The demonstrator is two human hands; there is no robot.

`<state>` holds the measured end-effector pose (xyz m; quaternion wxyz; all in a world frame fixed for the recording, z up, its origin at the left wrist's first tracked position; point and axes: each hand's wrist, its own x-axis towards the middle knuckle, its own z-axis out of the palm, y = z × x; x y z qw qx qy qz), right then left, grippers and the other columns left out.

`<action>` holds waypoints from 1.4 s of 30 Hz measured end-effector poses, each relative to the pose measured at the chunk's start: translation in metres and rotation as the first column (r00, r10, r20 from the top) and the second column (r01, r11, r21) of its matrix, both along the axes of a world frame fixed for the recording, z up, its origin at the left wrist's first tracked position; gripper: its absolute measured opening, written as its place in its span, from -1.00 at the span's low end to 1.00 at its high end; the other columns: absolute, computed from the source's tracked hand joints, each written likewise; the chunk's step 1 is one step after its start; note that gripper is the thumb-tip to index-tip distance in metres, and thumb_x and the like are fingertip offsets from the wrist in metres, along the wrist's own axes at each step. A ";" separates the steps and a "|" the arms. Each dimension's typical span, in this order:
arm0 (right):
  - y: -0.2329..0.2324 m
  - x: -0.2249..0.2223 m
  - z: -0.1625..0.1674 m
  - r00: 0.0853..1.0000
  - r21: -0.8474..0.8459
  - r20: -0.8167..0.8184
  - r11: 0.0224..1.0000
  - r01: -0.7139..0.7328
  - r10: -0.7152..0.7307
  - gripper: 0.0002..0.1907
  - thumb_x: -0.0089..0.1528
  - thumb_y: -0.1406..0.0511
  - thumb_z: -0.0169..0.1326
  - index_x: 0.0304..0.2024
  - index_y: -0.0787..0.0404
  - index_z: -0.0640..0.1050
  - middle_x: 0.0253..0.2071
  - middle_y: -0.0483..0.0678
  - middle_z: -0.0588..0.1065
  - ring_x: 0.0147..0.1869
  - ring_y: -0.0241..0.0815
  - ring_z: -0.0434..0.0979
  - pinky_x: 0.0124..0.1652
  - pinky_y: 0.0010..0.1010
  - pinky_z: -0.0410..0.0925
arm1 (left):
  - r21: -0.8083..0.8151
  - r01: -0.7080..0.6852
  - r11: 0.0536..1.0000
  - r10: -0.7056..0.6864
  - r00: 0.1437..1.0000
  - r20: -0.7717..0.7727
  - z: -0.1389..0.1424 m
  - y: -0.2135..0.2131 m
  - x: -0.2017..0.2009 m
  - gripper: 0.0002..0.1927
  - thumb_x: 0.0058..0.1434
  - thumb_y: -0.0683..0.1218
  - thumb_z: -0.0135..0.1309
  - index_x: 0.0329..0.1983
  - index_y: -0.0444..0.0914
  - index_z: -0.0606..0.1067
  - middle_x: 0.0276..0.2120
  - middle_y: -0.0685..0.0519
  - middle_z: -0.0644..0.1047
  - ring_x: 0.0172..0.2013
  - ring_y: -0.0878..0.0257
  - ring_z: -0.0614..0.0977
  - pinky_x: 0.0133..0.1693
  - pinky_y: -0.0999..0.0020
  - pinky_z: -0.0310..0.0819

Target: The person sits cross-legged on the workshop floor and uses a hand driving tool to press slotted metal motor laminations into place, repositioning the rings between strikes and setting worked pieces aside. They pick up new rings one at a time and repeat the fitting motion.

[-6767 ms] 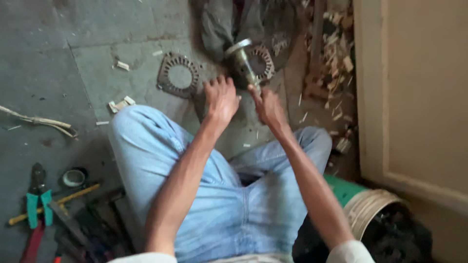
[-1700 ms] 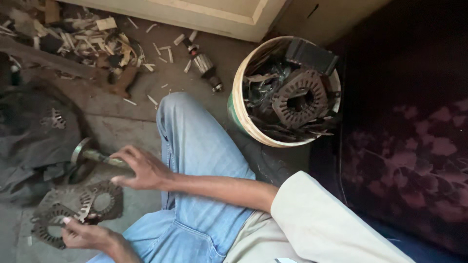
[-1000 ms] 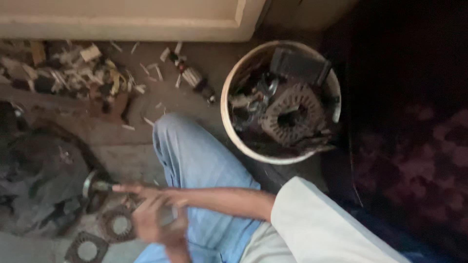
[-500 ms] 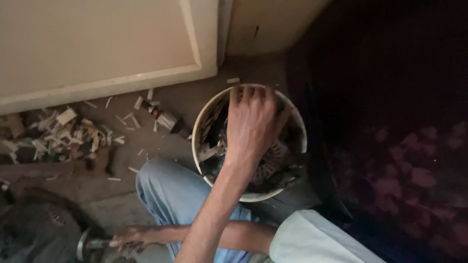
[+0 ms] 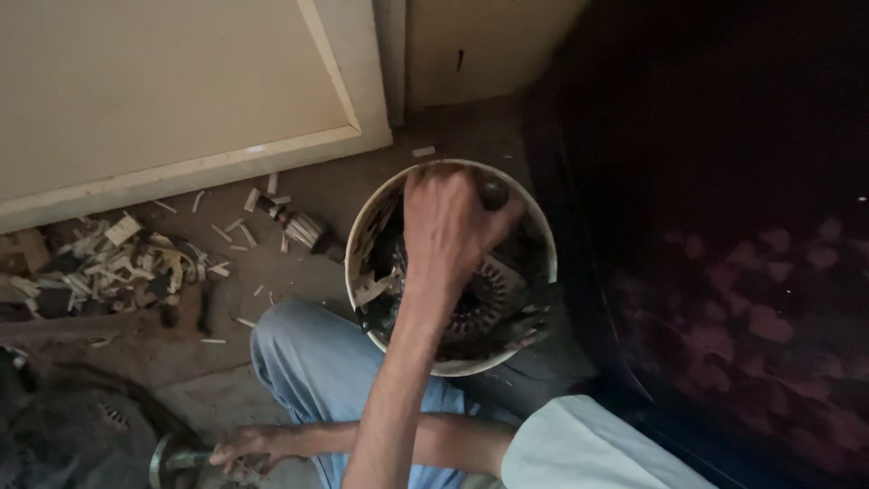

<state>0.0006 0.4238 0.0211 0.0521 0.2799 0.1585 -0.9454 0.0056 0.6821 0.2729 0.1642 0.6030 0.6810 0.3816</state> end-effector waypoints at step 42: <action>-0.019 -0.118 0.004 0.946 0.576 -0.276 0.817 0.020 0.172 0.00 0.24 -0.39 -0.34 0.45 0.11 0.30 0.17 0.10 0.52 0.15 0.00 0.58 0.08 -0.15 0.47 | -0.583 -0.802 -0.129 -0.082 -0.577 0.812 -0.285 -0.515 -0.055 -0.55 0.29 0.14 0.09 -0.07 -0.35 0.54 -0.23 -0.02 0.63 -0.26 0.16 0.66 -0.18 0.23 0.59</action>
